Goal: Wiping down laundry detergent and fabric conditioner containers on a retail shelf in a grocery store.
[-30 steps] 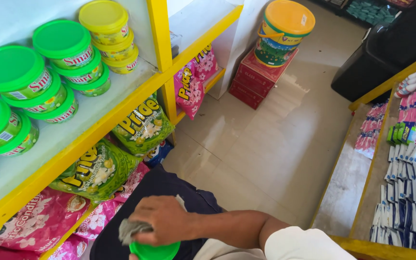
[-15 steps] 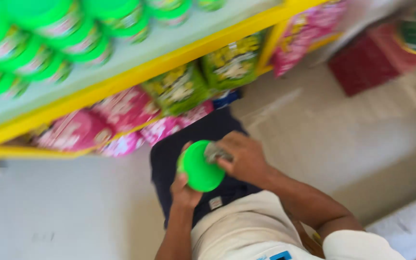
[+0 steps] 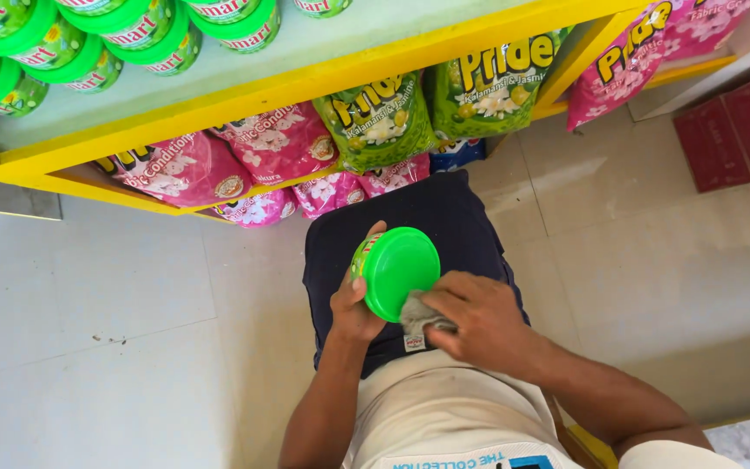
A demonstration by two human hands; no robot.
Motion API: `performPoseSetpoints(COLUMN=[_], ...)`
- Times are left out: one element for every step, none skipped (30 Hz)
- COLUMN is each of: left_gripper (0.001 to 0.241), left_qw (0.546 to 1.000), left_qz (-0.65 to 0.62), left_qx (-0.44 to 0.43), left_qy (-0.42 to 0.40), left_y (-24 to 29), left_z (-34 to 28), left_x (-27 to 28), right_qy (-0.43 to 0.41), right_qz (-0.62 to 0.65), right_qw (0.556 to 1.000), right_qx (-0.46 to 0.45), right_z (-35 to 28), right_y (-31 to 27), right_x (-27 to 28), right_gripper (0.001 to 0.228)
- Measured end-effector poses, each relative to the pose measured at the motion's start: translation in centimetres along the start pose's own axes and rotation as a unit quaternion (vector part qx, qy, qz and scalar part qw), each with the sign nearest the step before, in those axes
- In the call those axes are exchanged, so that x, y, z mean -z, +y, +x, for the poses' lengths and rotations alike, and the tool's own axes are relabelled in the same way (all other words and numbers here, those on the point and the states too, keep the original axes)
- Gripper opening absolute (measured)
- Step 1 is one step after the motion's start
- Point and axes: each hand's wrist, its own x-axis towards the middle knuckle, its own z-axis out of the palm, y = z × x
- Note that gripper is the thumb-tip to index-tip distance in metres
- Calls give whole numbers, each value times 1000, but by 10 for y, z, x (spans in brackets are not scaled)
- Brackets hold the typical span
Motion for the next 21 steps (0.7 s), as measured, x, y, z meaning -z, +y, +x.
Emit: performPoseSetpoints(left_gripper=[99,99,99,99,99,97,95,95,95,95,95,95,95,95,97,99,99,101,103,103,106], left_qw=[1000,1000,1000,1000,1000,999,998,998,999,999,999,999,999,999,999,999,999,997,993,993,996], left_qz=[-2,-2,9,21,21,37,52,53,44,37,38,19,-1,1,-5,-11,-10,-44,-78,-80,-54], left_qx=[3,2,1,1,1,10,18,19,24,28,28,33,37,35,40,41,36,62,88,83,59], left_qy=[-5,-5,-2,1,0,2,5,6,1,-1,3,-4,-12,-12,-21,-31,-34,-12,10,10,-30], left_y=[0,-1,-3,-5,-5,-5,-5,-6,-8,-9,-8,-8,-7,-5,-2,0,8,13,18,15,11], left_z=[0,-2,-4,-5,-5,-6,-7,-7,-7,-9,-10,-9,-8,-8,-8,-7,-7,-10,-13,-12,-10], left_x=[-1,-1,-1,-2,-3,-4,-5,-3,-1,1,1,2,3,4,6,8,7,5,3,6,10], right_qy=[-33,-33,-16,2,3,41,78,78,82,86,84,71,58,59,14,-32,-32,-105,-178,-181,-113], right_qz=[-31,-31,-86,-141,-142,-133,-125,-124,-114,-100,-96,-32,32,32,83,131,130,179,226,226,224], right_qw=[999,999,995,988,987,988,987,988,990,991,992,997,997,997,994,985,984,971,950,949,961], right_qx=[-23,-22,-45,-69,-69,-63,-57,-59,-27,5,4,21,39,41,74,111,116,122,125,129,117], right_z=[-6,-5,-4,-3,8,17,27,31,36,40,38,36,34,25,16,8,18,27,35,36,37], right_y=[7,16,25,34,34,34,34,31,29,25,16,8,-2,-3,-6,-7,-8,-9,-10,3,16], right_x=[2,0,-2,-3,-4,-6,-8,-9,-10,-12,-14,-16,-18,-15,-13,-11,7,27,47,49,51], right_gripper=[26,26,30,34,34,27,20,20,23,26,26,30,34,34,32,31,31,33,38,38,30])
